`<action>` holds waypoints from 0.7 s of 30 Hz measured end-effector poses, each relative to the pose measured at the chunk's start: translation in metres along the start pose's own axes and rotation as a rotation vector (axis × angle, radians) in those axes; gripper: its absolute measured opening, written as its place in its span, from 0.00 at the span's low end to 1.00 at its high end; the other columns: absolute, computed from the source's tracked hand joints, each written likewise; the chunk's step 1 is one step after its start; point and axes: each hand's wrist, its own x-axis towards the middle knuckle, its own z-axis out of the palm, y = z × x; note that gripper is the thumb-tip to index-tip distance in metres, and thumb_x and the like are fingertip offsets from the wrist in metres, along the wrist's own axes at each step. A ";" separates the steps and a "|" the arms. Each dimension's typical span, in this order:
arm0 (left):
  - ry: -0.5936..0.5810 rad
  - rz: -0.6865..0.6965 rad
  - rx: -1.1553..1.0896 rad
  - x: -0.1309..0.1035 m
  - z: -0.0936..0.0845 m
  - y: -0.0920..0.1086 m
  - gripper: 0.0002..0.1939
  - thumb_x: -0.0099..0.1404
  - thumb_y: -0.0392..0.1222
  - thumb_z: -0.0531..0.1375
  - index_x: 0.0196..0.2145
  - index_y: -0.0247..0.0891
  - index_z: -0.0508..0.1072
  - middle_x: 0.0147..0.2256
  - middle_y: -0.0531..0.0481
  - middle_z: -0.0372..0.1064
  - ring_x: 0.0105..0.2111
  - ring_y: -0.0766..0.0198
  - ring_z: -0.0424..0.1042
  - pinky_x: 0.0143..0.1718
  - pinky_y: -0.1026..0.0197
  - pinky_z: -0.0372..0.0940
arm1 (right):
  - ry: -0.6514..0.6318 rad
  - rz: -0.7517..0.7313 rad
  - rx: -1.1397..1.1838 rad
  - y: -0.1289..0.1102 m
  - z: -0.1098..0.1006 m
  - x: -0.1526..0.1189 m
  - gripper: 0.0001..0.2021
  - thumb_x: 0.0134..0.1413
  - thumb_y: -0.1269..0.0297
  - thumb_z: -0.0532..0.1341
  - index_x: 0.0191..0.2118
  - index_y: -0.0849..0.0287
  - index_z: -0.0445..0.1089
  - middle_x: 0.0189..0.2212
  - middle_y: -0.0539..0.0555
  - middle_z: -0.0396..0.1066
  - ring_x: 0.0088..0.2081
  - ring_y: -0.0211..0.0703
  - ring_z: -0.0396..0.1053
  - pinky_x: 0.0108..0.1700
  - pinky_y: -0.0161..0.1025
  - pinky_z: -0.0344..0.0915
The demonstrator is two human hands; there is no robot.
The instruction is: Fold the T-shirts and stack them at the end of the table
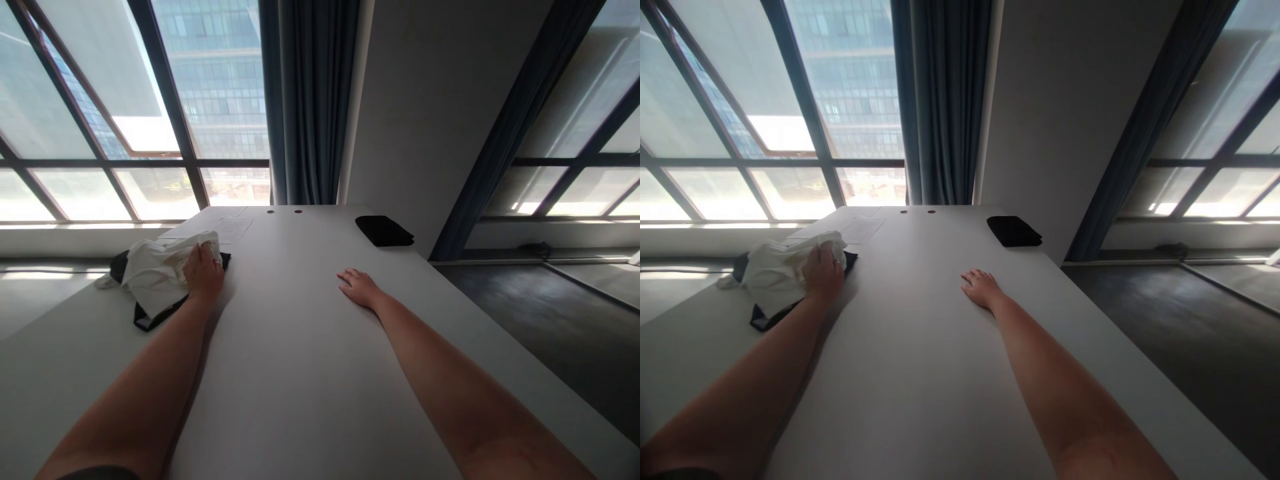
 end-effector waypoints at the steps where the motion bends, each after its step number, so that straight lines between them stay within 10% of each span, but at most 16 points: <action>1: -0.010 0.037 -0.011 -0.001 0.001 0.005 0.28 0.69 0.36 0.52 0.66 0.30 0.61 0.67 0.26 0.56 0.64 0.36 0.60 0.61 0.39 0.57 | -0.001 -0.002 0.001 0.000 0.000 0.001 0.28 0.68 0.54 0.53 0.70 0.56 0.63 0.71 0.62 0.56 0.71 0.54 0.53 0.70 0.51 0.47; 14: -0.429 0.924 -0.322 -0.049 -0.007 0.114 0.26 0.71 0.41 0.57 0.66 0.44 0.67 0.72 0.42 0.49 0.72 0.45 0.49 0.69 0.43 0.52 | 0.111 -0.089 0.189 0.006 0.004 0.004 0.26 0.66 0.60 0.55 0.66 0.58 0.67 0.65 0.61 0.65 0.66 0.50 0.61 0.69 0.47 0.53; 21: -0.628 0.708 -0.456 -0.047 0.016 0.086 0.37 0.65 0.56 0.64 0.68 0.44 0.62 0.66 0.37 0.60 0.61 0.46 0.67 0.61 0.47 0.64 | 0.457 -0.134 0.453 0.001 -0.002 0.002 0.23 0.68 0.60 0.52 0.64 0.56 0.67 0.62 0.61 0.66 0.63 0.49 0.64 0.66 0.47 0.60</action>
